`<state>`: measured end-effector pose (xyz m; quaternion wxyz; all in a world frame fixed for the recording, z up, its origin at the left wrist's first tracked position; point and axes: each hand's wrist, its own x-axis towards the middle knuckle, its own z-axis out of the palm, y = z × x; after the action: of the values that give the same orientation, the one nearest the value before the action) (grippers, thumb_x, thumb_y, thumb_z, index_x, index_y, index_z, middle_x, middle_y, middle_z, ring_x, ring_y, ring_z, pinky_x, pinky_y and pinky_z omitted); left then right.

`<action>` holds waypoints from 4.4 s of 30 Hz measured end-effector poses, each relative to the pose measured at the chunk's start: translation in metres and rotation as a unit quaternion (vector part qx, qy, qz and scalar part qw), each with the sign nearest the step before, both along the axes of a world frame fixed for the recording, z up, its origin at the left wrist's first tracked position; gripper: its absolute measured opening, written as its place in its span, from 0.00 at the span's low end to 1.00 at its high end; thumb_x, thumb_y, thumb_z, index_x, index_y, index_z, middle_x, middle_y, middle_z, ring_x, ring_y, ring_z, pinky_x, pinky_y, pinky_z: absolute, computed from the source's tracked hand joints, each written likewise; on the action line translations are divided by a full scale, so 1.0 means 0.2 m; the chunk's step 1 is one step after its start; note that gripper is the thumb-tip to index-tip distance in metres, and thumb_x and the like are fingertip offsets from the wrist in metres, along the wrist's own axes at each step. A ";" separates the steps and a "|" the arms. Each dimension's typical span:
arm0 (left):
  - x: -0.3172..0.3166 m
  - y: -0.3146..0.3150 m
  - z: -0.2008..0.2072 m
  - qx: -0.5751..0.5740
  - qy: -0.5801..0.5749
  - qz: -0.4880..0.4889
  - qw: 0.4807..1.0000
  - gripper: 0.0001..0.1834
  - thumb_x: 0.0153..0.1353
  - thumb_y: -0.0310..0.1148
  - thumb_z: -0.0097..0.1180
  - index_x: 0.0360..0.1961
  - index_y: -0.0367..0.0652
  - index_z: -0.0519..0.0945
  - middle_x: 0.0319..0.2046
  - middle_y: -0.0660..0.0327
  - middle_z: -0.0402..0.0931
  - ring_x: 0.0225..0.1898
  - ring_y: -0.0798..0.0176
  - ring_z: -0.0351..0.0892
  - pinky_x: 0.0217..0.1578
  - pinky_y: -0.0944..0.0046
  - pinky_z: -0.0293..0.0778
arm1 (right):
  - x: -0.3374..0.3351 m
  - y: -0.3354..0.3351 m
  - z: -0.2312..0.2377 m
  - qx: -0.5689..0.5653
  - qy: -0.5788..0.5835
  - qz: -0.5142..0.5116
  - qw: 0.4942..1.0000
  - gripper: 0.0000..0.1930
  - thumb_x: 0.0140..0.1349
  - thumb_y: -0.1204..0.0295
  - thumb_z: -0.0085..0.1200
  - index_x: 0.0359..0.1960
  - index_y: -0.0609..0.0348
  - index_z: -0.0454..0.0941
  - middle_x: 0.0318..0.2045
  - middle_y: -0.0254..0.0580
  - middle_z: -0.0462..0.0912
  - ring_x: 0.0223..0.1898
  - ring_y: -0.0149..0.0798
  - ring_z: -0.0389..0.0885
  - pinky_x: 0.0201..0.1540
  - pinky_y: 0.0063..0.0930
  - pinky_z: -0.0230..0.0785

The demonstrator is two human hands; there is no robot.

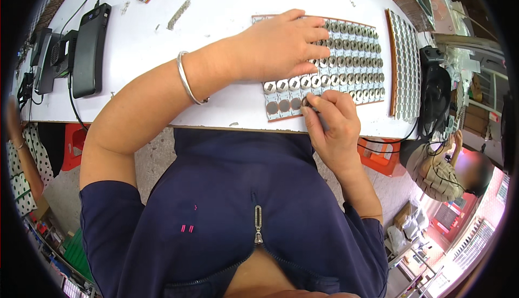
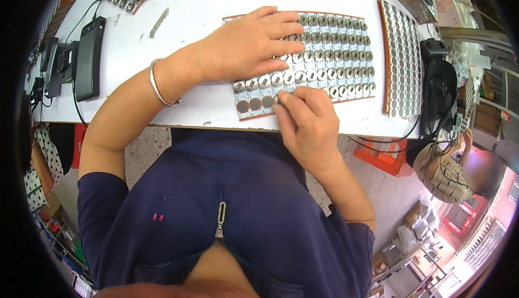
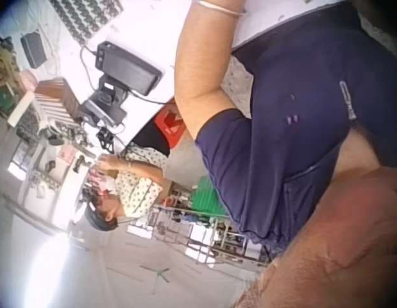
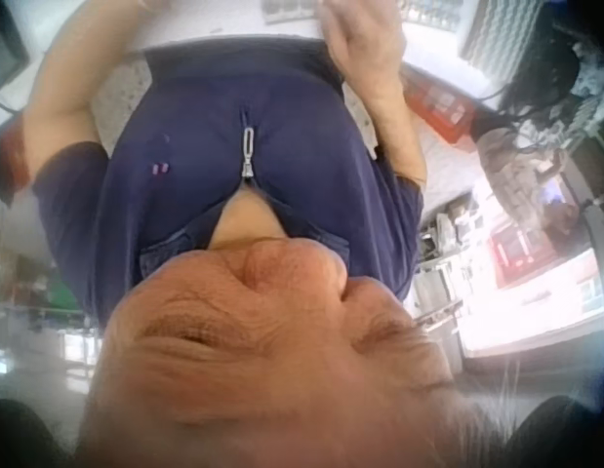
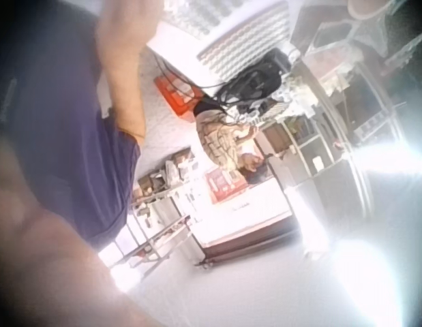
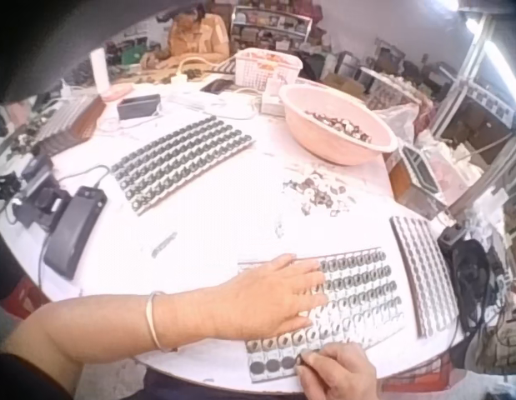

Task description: The person assembles small metal components onto an assembly strip by hand.

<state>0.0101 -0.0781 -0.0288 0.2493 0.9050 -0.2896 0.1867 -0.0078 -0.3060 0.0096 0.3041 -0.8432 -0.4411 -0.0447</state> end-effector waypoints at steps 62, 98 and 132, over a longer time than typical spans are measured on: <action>-0.01 0.04 0.01 -0.013 0.011 0.015 1.000 0.19 0.60 0.40 0.64 0.52 0.46 0.83 0.60 0.53 0.74 0.67 0.45 0.66 0.65 0.50 0.67 | 0.08 0.14 0.17 -0.090 0.246 0.035 0.964 0.03 0.60 0.81 0.57 0.35 0.64 0.78 0.28 0.50 0.82 0.30 0.49 0.84 0.35 0.37 0.75; 0.01 0.03 0.00 -0.015 -0.004 0.026 1.000 0.17 0.61 0.39 0.64 0.50 0.46 0.84 0.59 0.54 0.74 0.66 0.47 0.67 0.65 0.51 0.67 | 0.04 0.07 -0.02 -0.002 0.000 0.060 0.998 0.13 0.51 0.78 0.69 0.39 0.61 0.83 0.32 0.41 0.80 0.32 0.44 0.81 0.33 0.35 0.75; 0.01 0.05 0.09 -0.030 0.048 -0.013 0.998 0.19 0.56 0.36 0.68 0.49 0.44 0.83 0.59 0.51 0.73 0.65 0.43 0.67 0.65 0.48 0.67 | 1.17 0.15 0.02 -0.059 -0.099 0.010 0.993 0.09 0.63 0.77 0.54 0.41 0.57 0.86 0.38 0.46 0.86 0.43 0.50 0.83 0.48 0.40 0.75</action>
<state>0.0116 -0.0683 -0.0102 0.2926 0.9012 -0.2829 0.1488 0.2257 -0.2770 0.0133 0.2085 -0.8469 -0.4791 -0.0992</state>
